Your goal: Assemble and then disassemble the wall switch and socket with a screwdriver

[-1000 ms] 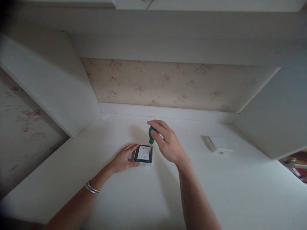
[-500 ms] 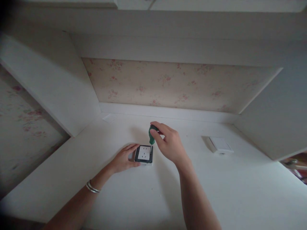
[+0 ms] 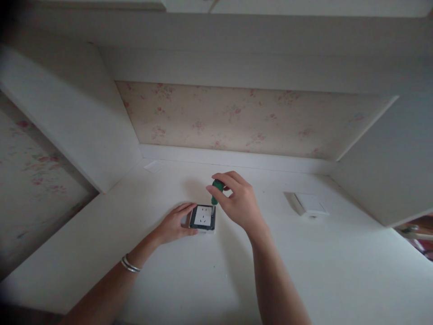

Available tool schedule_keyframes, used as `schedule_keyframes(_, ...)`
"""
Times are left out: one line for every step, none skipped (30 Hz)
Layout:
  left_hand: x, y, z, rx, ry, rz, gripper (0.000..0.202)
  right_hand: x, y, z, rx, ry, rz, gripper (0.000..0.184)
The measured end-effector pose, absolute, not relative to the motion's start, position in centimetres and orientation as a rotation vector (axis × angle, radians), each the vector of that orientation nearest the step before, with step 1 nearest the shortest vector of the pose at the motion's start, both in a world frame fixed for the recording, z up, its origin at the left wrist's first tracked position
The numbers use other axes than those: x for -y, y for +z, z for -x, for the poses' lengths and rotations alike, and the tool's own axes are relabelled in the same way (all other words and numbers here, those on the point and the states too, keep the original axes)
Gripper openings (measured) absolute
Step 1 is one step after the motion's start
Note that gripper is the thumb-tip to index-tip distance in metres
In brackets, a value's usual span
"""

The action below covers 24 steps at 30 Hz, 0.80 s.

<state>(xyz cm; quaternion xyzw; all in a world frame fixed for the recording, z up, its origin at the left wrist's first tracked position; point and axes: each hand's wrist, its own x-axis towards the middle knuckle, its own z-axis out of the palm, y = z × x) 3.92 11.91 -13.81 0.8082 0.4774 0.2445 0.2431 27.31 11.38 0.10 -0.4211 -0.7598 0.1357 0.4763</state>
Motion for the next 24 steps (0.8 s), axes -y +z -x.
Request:
schedule_keyframes(-11.91,-13.8,-3.92,-1.306,0.666,-2.207,0.084,-11.39,0.12,-27.33,1.852,0.31,1.042,0.028)
schedule_keyframes(-11.91,-13.79,-3.92,-1.306,0.667,-2.206,0.084,-11.41,0.14,-27.38,1.867,0.306,1.039,0.03)
schedule_keyframes(-11.91,-13.79,-3.91,-1.307,0.67,-2.205,0.083,-11.44,0.15,-27.46,1.891,0.319,1.025,0.031)
schedule_keyframes(-11.91,-13.78,-3.9,-1.308,0.674,-2.204,0.083,-11.46,0.15,-27.54,1.912,0.346,1.008,0.031)
schedule_keyframes(-11.91,-13.77,-3.89,-1.309,0.677,-2.201,0.083,-11.48,0.14,-27.61,1.927,0.382,0.996,0.031)
schedule_keyframes(-11.91,-13.75,-3.88,-1.308,0.677,-2.2,0.083,-11.48,0.11,-27.64,1.93,0.419,0.989,0.031)
schedule_keyframes(-11.91,-13.72,-3.89,-1.307,0.674,-2.201,0.083,-11.46,0.07,-27.63,1.923,0.448,0.984,0.03)
schedule_keyframes(-11.9,-13.69,-3.9,-1.304,0.669,-2.204,0.083,-11.44,0.03,-27.56,1.915,0.465,0.98,0.03)
schedule_keyframes(-11.9,-13.65,-3.93,-1.299,0.666,-2.209,0.083,-11.41,0.0,-27.46,1.911,0.464,0.975,0.03)
schedule_keyframes(-11.9,-13.61,-3.95,-1.295,0.666,-2.215,0.083,-11.39,-0.02,-27.35,1.909,0.444,0.971,0.03)
schedule_keyframes(-11.9,-13.57,-3.98,-1.292,0.668,-2.22,0.083,-11.39,-0.02,-27.25,1.906,0.412,0.972,0.031)
schedule_keyframes(-11.9,-13.55,-4.0,-1.292,0.671,-2.222,0.083,-11.4,0.0,-27.18,1.9,0.374,0.976,0.031)
schedule_keyframes(-11.91,-13.54,-4.01,-1.293,0.674,-2.223,0.083,-11.43,0.02,-27.17,1.895,0.342,0.978,0.03)
schedule_keyframes(-11.91,-13.55,-4.01,-1.295,0.675,-2.222,0.082,-11.47,0.05,-27.21,1.892,0.325,0.975,0.029)
schedule_keyframes(-11.91,-13.58,-4.0,-1.299,0.674,-2.222,0.082,-11.51,0.08,-27.3,1.896,0.329,0.965,0.028)
schedule_keyframes(-11.92,-13.63,-3.97,-1.3,0.671,-2.224,0.082,-11.55,0.09,-27.41,1.905,0.353,0.954,0.028)
schedule_keyframes(-11.93,-13.68,-3.94,-1.3,0.668,-2.229,0.082,-11.58,0.08,-27.52,1.916,0.396,0.948,0.029)
schedule_keyframes(-11.93,-13.74,-3.91,-1.299,0.668,-2.235,0.083,-11.59,0.05,-27.6,1.921,0.445,0.95,0.03)
schedule_keyframes(-11.94,-13.79,-3.88,-1.298,0.668,-2.239,0.083,-11.6,0.0,-27.63,1.916,0.489,0.96,0.03)
schedule_keyframes(-11.94,-13.83,-3.85,-1.298,0.668,-2.242,0.083,-11.59,-0.06,-27.61,1.898,0.513,0.974,0.029)
schedule_keyframes(-11.95,-13.85,-3.84,-1.298,0.669,-2.242,0.083,-11.57,-0.12,-27.53,1.871,0.509,0.987,0.027)
schedule_keyframes(-11.96,-13.87,-3.83,-1.298,0.672,-2.241,0.083,-11.54,-0.17,-27.42,1.842,0.483,1.0,0.026)
schedule_keyframes(-11.97,-13.86,-3.83,-1.298,0.673,-2.239,0.084,-11.52,-0.2,-27.31,1.822,0.442,1.012,0.027)
schedule_keyframes(-11.98,-13.86,-3.84,-1.296,0.674,-2.238,0.084,-11.51,-0.2,-27.21,1.812,0.4,1.023,0.029)
